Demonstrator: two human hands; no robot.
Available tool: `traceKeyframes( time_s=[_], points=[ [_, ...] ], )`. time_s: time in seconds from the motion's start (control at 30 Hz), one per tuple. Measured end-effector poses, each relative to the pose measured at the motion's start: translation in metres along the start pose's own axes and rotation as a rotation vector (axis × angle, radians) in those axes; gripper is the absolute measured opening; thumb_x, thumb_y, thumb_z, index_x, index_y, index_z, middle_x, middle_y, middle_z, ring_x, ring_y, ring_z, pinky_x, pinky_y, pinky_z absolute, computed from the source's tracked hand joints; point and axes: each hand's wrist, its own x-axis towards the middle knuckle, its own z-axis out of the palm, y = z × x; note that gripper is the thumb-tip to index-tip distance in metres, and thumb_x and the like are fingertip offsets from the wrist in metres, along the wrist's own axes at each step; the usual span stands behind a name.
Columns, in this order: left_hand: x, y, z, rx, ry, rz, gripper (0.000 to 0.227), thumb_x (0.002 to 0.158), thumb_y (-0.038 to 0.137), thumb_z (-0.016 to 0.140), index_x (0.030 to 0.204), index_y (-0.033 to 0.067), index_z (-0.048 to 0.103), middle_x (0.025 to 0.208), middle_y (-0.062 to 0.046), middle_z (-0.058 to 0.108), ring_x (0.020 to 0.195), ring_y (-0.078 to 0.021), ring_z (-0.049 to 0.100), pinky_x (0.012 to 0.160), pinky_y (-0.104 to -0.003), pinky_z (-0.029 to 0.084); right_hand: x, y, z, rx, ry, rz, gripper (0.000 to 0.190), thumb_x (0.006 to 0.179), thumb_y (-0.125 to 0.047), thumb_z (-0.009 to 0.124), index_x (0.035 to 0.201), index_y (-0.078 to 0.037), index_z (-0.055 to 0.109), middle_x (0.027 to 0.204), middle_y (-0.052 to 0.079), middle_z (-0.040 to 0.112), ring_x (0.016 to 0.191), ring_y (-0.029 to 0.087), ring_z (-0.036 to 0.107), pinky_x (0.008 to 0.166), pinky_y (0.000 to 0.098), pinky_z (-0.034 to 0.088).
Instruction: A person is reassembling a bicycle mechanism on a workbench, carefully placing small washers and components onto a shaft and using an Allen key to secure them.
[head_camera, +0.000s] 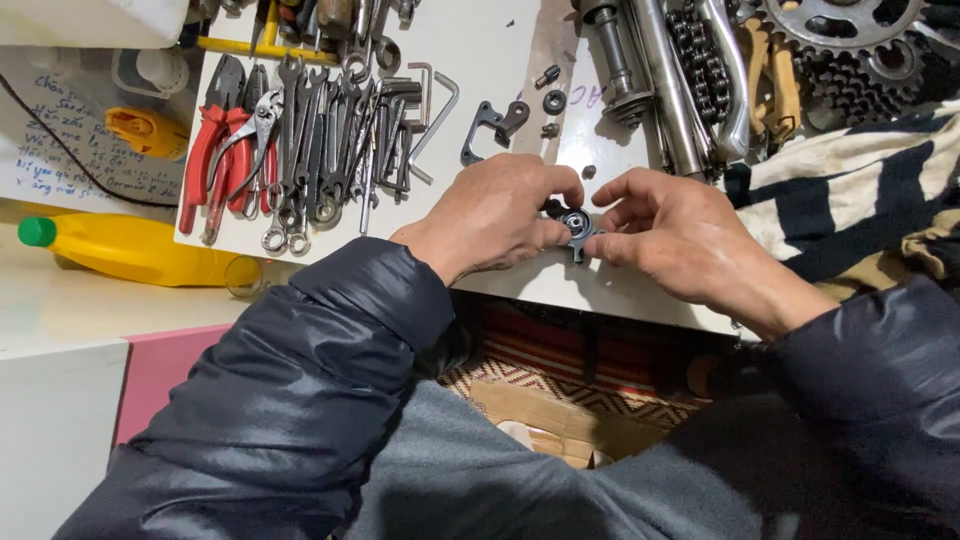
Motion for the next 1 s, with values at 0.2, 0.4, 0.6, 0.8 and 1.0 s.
traceKeyframes(
  time_s=[0.2,0.4,0.6,0.8,1.0],
  points=[
    [-0.012,0.011,-0.009,-0.062,-0.035,0.001,0.025,0.089,0.015,0.074,0.114,0.0106,0.072,0.087,-0.023,0.074,0.093,-0.0397,0.074,0.082,-0.052,0.058,-0.001,-0.004,-0.004,-0.084,0.046,-0.035,0.045,0.074,-0.011,0.083,0.118,-0.011,0.074,0.092,0.01,0.078,0.085,0.018,0.073,0.077,0.0305,0.057],
    [-0.01,0.008,-0.008,-0.051,-0.028,0.05,0.022,0.092,0.016,0.07,0.113,0.0119,0.073,0.089,-0.023,0.075,0.094,-0.0413,0.073,0.083,-0.052,0.057,0.0,-0.006,-0.01,-0.054,0.0,-0.023,0.046,0.076,-0.011,0.082,0.121,-0.011,0.074,0.096,0.012,0.078,0.084,0.019,0.071,0.079,0.0325,0.058],
    [-0.01,0.004,-0.003,-0.046,-0.009,0.038,0.021,0.093,0.018,0.069,0.113,0.014,0.073,0.086,-0.019,0.076,0.092,-0.0387,0.075,0.082,-0.05,0.058,0.001,-0.008,-0.033,-0.302,0.157,-0.15,0.027,0.095,-0.015,0.069,0.121,-0.007,0.074,0.098,0.014,0.077,0.087,0.025,0.073,0.074,0.0389,0.056],
    [-0.003,-0.012,0.01,0.083,-0.055,0.041,0.028,0.094,0.026,0.066,0.12,0.0146,0.067,0.065,-0.012,0.067,0.062,-0.0329,0.061,0.055,-0.046,0.042,-0.003,-0.039,-0.037,-0.379,0.19,0.03,0.024,0.097,-0.013,0.064,0.12,-0.016,0.071,0.127,0.007,0.07,0.113,0.022,0.068,0.097,0.0417,0.057],
    [-0.01,0.006,-0.013,0.075,-0.227,-0.254,0.04,0.096,0.017,0.062,0.135,0.0136,0.054,0.117,-0.011,0.073,0.092,-0.0254,0.073,0.078,-0.042,0.061,-0.013,-0.019,-0.064,-0.437,0.306,-0.117,0.021,0.1,-0.018,0.064,0.119,-0.011,0.071,0.121,0.011,0.071,0.106,0.022,0.068,0.093,0.0396,0.055]
  ],
)
